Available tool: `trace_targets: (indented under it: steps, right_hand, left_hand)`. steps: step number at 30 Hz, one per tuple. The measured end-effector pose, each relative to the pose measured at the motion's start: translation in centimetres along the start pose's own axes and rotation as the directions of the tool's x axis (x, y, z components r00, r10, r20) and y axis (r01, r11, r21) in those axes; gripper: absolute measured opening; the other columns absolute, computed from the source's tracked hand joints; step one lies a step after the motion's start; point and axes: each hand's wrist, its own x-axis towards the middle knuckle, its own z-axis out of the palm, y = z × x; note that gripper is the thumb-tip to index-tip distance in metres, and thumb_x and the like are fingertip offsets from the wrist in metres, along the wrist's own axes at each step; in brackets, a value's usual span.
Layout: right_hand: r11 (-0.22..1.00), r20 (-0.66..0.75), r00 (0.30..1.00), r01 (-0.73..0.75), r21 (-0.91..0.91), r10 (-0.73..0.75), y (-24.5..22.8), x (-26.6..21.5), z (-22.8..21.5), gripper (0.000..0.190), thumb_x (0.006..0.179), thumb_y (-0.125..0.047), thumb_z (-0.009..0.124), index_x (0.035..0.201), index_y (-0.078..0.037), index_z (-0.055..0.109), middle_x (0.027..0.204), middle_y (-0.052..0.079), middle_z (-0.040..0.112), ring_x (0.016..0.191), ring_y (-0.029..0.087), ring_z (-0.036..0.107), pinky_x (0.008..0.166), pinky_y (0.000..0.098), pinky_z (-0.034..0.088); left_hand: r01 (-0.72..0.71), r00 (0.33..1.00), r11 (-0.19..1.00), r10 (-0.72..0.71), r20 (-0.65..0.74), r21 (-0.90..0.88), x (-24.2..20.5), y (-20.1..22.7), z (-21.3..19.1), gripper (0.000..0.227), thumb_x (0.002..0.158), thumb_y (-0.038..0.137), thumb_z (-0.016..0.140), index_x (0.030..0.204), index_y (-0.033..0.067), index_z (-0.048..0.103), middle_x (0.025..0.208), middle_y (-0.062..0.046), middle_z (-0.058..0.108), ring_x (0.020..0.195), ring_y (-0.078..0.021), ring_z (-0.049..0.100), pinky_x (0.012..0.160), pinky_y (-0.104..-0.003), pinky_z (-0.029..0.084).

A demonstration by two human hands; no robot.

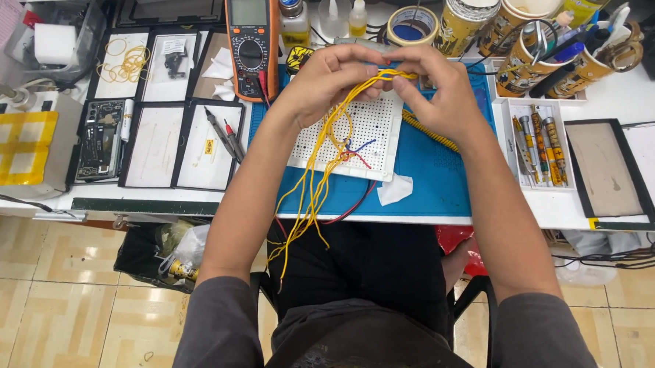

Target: The person sits at a workbench and uses a soldering iron to heat the ends of yellow wires. They then twist the heated wire ends together by hand and insert them into a white breadboard.

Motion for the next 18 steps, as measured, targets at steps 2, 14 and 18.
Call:
trace_targets:
  steps: [2,14,18]
  right_hand:
    - [1.000,-0.004,1.000,-0.009,0.029,0.009,0.4,-0.1,0.2,0.032,0.119,-0.012,0.060,0.150,-0.002,0.063,0.125,0.017,0.081,0.107,0.027,0.080,0.077,0.0339,0.052]
    - [0.990,-0.013,0.991,0.132,-0.057,-0.133,1.4,0.4,0.2,0.019,0.116,-0.006,0.075,0.134,0.000,0.075,0.122,0.016,0.071,0.106,0.028,0.065,0.079,0.0372,0.049]
    - [0.997,-0.044,0.997,0.058,-0.051,-0.060,2.3,0.2,0.6,0.017,0.119,-0.009,0.068,0.131,0.001,0.075,0.120,0.016,0.073,0.104,0.027,0.066,0.080,0.0369,0.051]
  left_hand:
    - [0.031,0.999,0.999,-0.030,0.012,-0.031,-0.1,-0.2,-0.4,0.026,0.106,0.006,0.075,0.132,0.0024,0.072,0.111,-0.023,0.085,0.097,-0.0259,0.087,0.094,-0.034,0.073]
    - [-0.393,0.919,0.756,0.350,0.184,0.524,-0.2,0.2,0.4,0.025,0.105,-0.004,0.077,0.109,0.0157,0.064,0.100,0.002,0.062,0.087,-0.0084,0.056,0.073,-0.023,0.047]
    - [-0.490,0.766,0.276,0.588,0.258,0.827,0.4,-0.8,-0.1,0.018,0.103,0.009,0.090,0.111,0.0100,0.074,0.103,-0.006,0.067,0.090,-0.0199,0.067,0.073,-0.032,0.056]
